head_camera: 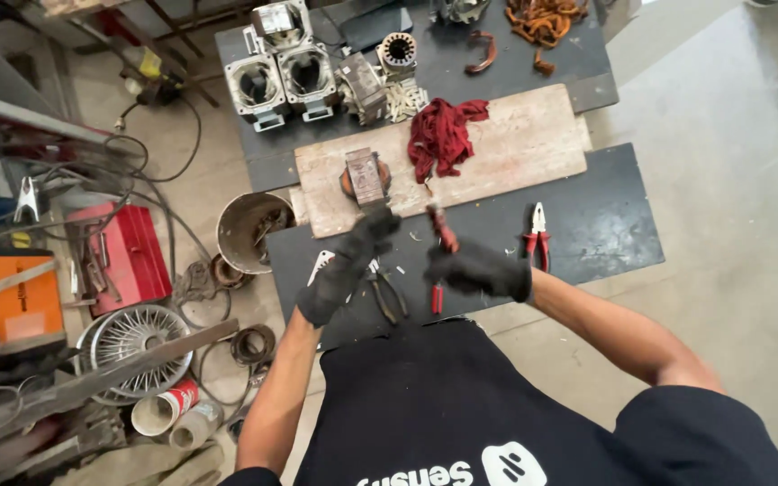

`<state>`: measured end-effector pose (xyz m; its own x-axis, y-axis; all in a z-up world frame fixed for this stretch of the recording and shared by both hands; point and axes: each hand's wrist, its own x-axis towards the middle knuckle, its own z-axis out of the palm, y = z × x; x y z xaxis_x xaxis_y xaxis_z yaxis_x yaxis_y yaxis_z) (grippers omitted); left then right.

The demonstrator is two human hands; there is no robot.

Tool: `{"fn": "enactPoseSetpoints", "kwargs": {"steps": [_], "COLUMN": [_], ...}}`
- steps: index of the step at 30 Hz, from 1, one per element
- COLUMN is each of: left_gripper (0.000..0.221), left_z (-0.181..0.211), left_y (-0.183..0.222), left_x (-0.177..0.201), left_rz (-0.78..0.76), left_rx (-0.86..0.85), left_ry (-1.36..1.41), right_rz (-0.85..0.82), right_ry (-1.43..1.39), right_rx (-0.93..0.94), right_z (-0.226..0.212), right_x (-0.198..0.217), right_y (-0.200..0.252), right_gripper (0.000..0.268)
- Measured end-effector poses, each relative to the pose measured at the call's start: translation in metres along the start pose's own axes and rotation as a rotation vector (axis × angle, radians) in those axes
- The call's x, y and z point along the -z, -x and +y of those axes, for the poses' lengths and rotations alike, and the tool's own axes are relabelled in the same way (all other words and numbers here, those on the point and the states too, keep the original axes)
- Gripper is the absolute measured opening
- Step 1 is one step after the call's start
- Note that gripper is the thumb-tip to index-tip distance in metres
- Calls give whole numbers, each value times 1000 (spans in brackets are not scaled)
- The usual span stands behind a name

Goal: Repairing or disassembling an electrical stator using pliers and a screwdriver

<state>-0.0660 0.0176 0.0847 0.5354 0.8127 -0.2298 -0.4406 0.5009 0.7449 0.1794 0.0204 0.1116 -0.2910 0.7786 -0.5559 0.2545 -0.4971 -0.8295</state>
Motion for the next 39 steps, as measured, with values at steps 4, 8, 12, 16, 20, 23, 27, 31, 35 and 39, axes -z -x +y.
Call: {"fn": "enactPoseSetpoints", "kwargs": {"steps": [4,8,12,16,20,23,27,31,35,39], "left_gripper": [100,67,58,68,65,51,52,61,62,48], "left_z": [0,11,5,-7,-65,-113,-122,-146,-168,-144], "left_y": [-9,-26,-19,-45,-93,-126,-130,-144,-164,-153], "left_x": [-30,-56,-75,-52,20,84,75,83,99,104], "left_rz": [-148,-54,31,189,573,633,1013,1192,1263,989], "left_rx": [-159,-31,107,210,68,85,61,58,30,195], "left_ry": [174,289,395,415,199,299,-501,-416,-370,81], "right_rz": [-672,-574,-438,-208,43,263,274,280,292,334], "right_ry": [-497,-323,-86,123,26,206,248,339,427,465], "right_rx": [-590,-488,-468,-340,-47,-37,-24,-25,-25,-47], "right_z": [3,-33,-62,9,196,223,218,212,196,135], "right_x": [-17,-16,-63,-88,-89,-113,-105,-101,-100,-82], "right_y": [32,30,60,-12,-150,-187,-191,-186,-174,-119], "right_gripper": [37,17,30,48,11,44,46,52,58,63]}}
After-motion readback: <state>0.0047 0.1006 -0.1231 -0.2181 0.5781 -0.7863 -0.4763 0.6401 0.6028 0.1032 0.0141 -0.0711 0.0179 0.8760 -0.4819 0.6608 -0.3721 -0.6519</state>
